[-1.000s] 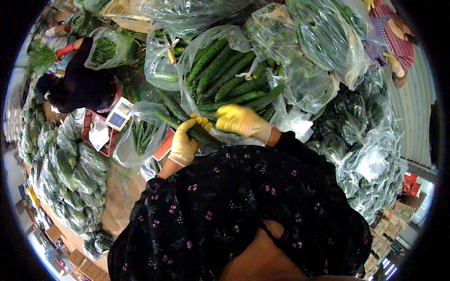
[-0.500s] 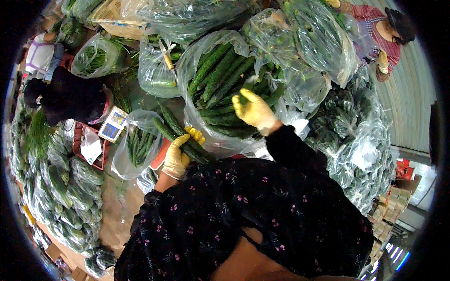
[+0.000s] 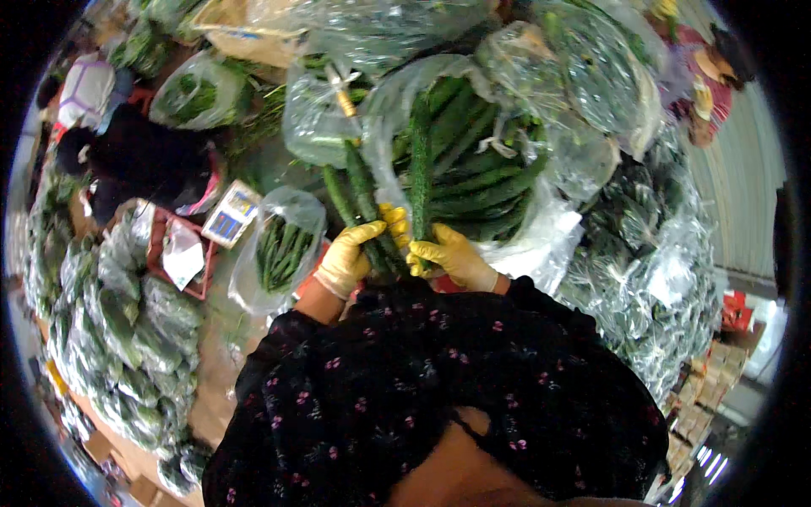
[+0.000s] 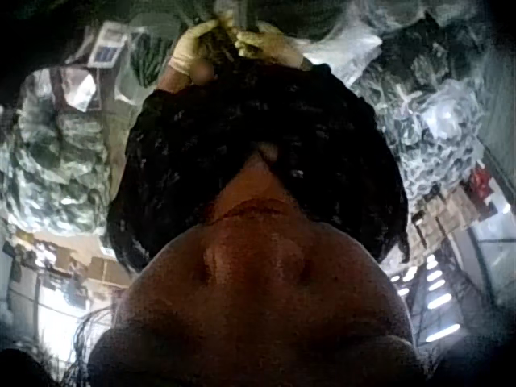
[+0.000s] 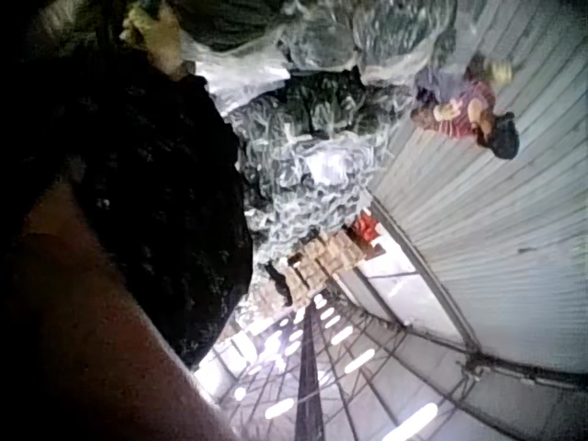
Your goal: The person sorts and packs cucumbers into plastic bags, weighing them on a scale and tying the bags shut.
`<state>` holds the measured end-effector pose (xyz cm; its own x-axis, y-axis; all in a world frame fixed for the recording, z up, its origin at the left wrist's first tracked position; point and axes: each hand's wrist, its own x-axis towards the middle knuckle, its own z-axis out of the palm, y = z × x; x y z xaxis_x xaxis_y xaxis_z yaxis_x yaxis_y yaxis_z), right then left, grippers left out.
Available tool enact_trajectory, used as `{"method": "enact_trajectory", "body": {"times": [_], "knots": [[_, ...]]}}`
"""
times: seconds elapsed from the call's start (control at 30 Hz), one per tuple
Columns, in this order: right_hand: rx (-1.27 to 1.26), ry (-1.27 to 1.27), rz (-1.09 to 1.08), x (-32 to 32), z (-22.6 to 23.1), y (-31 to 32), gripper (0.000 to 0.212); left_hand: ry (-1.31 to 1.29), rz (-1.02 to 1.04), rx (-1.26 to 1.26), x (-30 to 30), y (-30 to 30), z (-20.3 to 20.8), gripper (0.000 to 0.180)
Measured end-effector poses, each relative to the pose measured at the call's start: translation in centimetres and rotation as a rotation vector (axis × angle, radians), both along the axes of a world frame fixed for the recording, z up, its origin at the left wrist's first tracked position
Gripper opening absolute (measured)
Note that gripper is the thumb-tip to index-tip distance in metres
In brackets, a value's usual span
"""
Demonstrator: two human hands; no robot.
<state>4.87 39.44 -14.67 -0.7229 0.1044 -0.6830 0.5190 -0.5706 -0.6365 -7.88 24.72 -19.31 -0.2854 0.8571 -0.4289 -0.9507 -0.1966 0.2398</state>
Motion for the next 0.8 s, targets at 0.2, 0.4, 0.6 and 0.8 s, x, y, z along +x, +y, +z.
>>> {"method": "enact_trajectory", "body": {"times": [0.2, 0.4, 0.6, 0.8], "knots": [[0.434, 0.146, 0.346, -1.7, -1.8, -4.2, 0.044, -0.021, 0.079, -0.046, -0.7, -4.5, -1.9, 0.045], [0.824, 0.154, 0.772, -4.5, -2.4, -7.4, 0.06, -0.045, 0.238, -0.035, 0.0, -9.1, -1.8, 0.04], [0.37, 0.2, 0.597, -5.3, -4.2, -9.2, 0.046, -0.014, 0.229, -0.157, 0.0, -11.0, 0.2, 0.033], [0.707, -0.107, 0.098, 2.3, -2.2, -3.9, 0.028, -0.103, 0.222, -0.054, -1.5, -12.8, -7.9, 0.03]]}}
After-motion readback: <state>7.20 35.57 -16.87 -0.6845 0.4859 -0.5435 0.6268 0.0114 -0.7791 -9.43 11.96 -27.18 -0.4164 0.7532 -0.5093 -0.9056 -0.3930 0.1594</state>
